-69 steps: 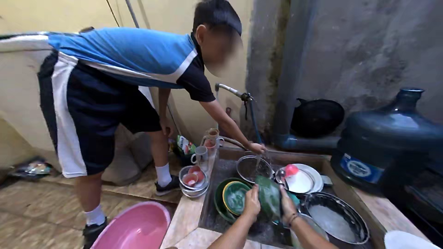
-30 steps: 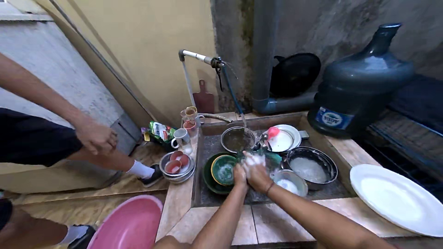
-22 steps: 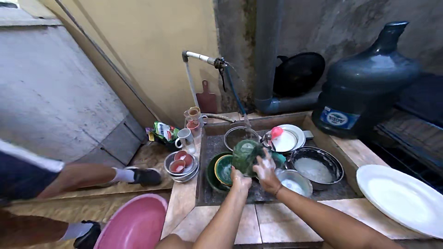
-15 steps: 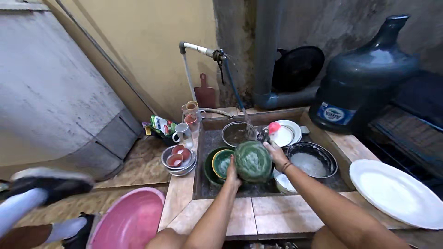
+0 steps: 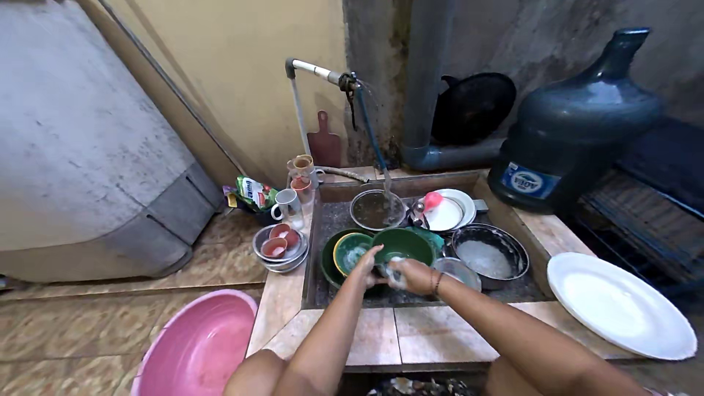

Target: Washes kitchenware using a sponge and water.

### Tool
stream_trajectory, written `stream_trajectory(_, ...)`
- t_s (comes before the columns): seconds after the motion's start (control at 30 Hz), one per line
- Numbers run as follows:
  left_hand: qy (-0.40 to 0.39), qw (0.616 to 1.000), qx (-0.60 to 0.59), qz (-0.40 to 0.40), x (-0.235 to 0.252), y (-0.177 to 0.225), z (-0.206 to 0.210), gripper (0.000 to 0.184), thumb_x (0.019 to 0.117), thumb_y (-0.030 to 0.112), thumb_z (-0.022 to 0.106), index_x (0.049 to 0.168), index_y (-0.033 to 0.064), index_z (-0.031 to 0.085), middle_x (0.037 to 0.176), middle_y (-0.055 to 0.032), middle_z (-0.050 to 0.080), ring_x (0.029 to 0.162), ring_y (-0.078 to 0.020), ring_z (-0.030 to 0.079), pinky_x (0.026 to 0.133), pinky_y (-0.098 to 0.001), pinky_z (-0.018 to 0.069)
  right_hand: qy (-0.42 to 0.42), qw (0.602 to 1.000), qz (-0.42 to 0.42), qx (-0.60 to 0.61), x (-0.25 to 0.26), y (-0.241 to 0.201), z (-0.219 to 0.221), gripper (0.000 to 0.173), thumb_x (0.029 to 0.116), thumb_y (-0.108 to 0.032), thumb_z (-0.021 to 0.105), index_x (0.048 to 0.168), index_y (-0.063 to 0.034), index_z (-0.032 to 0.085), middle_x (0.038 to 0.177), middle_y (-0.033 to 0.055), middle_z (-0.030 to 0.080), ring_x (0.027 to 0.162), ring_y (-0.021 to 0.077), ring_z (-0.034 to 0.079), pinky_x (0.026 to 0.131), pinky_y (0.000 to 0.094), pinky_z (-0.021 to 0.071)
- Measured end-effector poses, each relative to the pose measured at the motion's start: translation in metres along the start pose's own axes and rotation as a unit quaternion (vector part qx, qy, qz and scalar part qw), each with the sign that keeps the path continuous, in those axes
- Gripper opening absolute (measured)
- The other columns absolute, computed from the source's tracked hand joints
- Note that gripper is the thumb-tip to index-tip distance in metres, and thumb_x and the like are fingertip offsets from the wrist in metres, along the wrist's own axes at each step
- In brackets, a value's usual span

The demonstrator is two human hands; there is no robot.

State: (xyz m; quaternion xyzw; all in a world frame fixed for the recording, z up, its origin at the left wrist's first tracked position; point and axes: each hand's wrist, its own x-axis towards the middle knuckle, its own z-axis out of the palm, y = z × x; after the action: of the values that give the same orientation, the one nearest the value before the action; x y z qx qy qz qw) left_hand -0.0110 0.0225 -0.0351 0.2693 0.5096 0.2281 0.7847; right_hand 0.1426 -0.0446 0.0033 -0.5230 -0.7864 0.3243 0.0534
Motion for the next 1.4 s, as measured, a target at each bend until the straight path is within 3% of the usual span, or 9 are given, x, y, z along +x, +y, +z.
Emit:
stream_trajectory(0.13, -0.02, 0.997, 0.074, 0.029, -0.006, -0.017, 0.003, 0.067, 0.1068, 0.06, 0.035, 0.135, 0.0032, 0.056, 0.115, -0.022, 0.067, 0.1, -0.0355, 0.067, 0.083, -0.0556, 0.0564, -0.105, 0.993, 0.047, 0.033, 0.007, 0.021, 0.008, 0.061, 0.113, -0.045, 0.027, 0.146, -0.0006, 0.054, 0.147, 0.0249, 0.055, 0.142, 0.0388, 0.047, 0.12, 0.0606, 0.0284)
stream_trajectory(0.23, -0.024, 0.993, 0.094, 0.063, -0.014, -0.016, 0.015, 0.06, 0.1096, 0.055, 0.033, 0.156, 0.0161, 0.037, 0.126, -0.0221, 0.064, 0.105, -0.0379, 0.067, 0.082, -0.0573, 0.0574, -0.014, 0.986, 0.106, -0.127, 0.014, 0.033, 0.005, 0.057, 0.1071, -0.045, 0.045, 0.157, -0.017, 0.043, 0.166, 0.0179, 0.033, 0.156, 0.0398, 0.021, 0.124, 0.0689, 0.0102)
stream_trajectory(0.4, 0.028, 0.992, 0.091, 0.088, -0.009, -0.02, 0.022, 0.063, 0.1099, 0.051, 0.038, 0.165, 0.0283, 0.016, 0.146, -0.0267, 0.05, 0.12, -0.0453, 0.06, 0.087, -0.0643, 0.0536, -0.167, 0.972, 0.132, -0.099, 0.01, 0.009, -0.019, 0.039, 0.109, -0.022, 0.046, 0.126, 0.0096, 0.062, 0.129, 0.0344, 0.06, 0.123, 0.0497, 0.057, 0.103, 0.0679, 0.0415)
stream_trajectory(0.53, 0.01, 0.984, 0.123, 0.13, -0.015, -0.028, 0.043, 0.063, 0.1111, 0.052, 0.03, 0.165, 0.0235, 0.014, 0.151, -0.0251, 0.047, 0.129, -0.042, 0.055, 0.096, -0.064, 0.0509, 0.129, 0.989, 0.078, 0.002, 0.014, 0.03, -0.004, 0.031, 0.0991, -0.006, 0.057, 0.127, 0.0042, 0.066, 0.132, 0.0265, 0.063, 0.128, 0.0399, 0.059, 0.113, 0.0535, 0.0433)
stream_trajectory(0.73, 0.03, 0.962, 0.121, 0.242, -0.017, -0.034, 0.045, 0.058, 0.1129, 0.038, 0.035, 0.165, 0.0177, 0.02, 0.162, -0.0225, 0.034, 0.145, -0.0353, 0.041, 0.116, -0.0565, 0.0375, 0.081, 0.989, 0.123, 0.016, 0.015, 0.037, -0.007, 0.03, 0.0937, -0.009, 0.069, 0.121, 0.0032, 0.068, 0.127, 0.0271, 0.064, 0.122, 0.0417, 0.06, 0.106, 0.0578, 0.0459)
stream_trajectory(0.83, 0.01, 0.959, 0.151, 0.242, -0.015, -0.041, 0.051, 0.058, 0.1129, 0.038, 0.035, 0.165, 0.0167, 0.019, 0.164, -0.0205, 0.032, 0.149, -0.0319, 0.037, 0.12, -0.0537, 0.0332, 0.248, 0.964, 0.082, 0.052, 0.022, 0.042, 0.0, 0.031, 0.0979, -0.008, 0.061, 0.127, 0.003, 0.066, 0.132, 0.0238, 0.063, 0.129, 0.0351, 0.059, 0.114, 0.047, 0.0438)
stream_trajectory(1.07, 0.048, 0.949, 0.151, 0.273, 0.0, -0.043, 0.039, 0.059, 0.1115, 0.036, 0.041, 0.164, 0.0178, 0.022, 0.154, -0.0295, 0.041, 0.138, -0.041, 0.048, 0.11, -0.0589, 0.0418, 0.099, 0.966, 0.116, 0.21, 0.024, 0.039, 0.016, 0.036, 0.1067, -0.014, 0.052, 0.139, 0.0017, 0.057, 0.14, 0.0233, 0.059, 0.131, 0.0317, 0.056, 0.114, 0.0478, 0.042)
stream_trajectory(1.17, 0.022, 0.965, 0.15, 0.213, -0.018, -0.018, 0.026, 0.059, 0.1098, 0.025, 0.047, 0.163, 0.0184, 0.024, 0.156, -0.0232, 0.042, 0.138, -0.0363, 0.05, 0.109, -0.0571, 0.0444, -0.041, 0.994, 0.088, -0.052, 0.006, 0.043, -0.006, 0.031, 0.1024, -0.014, 0.059, 0.128, 0.0022, 0.066, 0.132, 0.0274, 0.063, 0.128, 0.043, 0.057, 0.11, 0.0618, 0.0407)
stream_trajectory(1.4, -0.073, 0.938, 0.334, 0.054, -0.034, 0.03, 0.022, 0.076, 0.0917, -0.005, 0.052, 0.16, 0.0143, 0.024, 0.121, -0.0222, 0.06, 0.093, -0.0293, 0.065, 0.076, -0.0466, 0.0574, 0.317, 0.919, -0.106, -0.21, 0.001, 0.043, -0.032, 0.029, 0.1035, -0.003, 0.044, 0.12, 0.0005, 0.068, 0.129, 0.0239, 0.066, 0.128, 0.0402, 0.06, 0.112, 0.052, 0.0464)
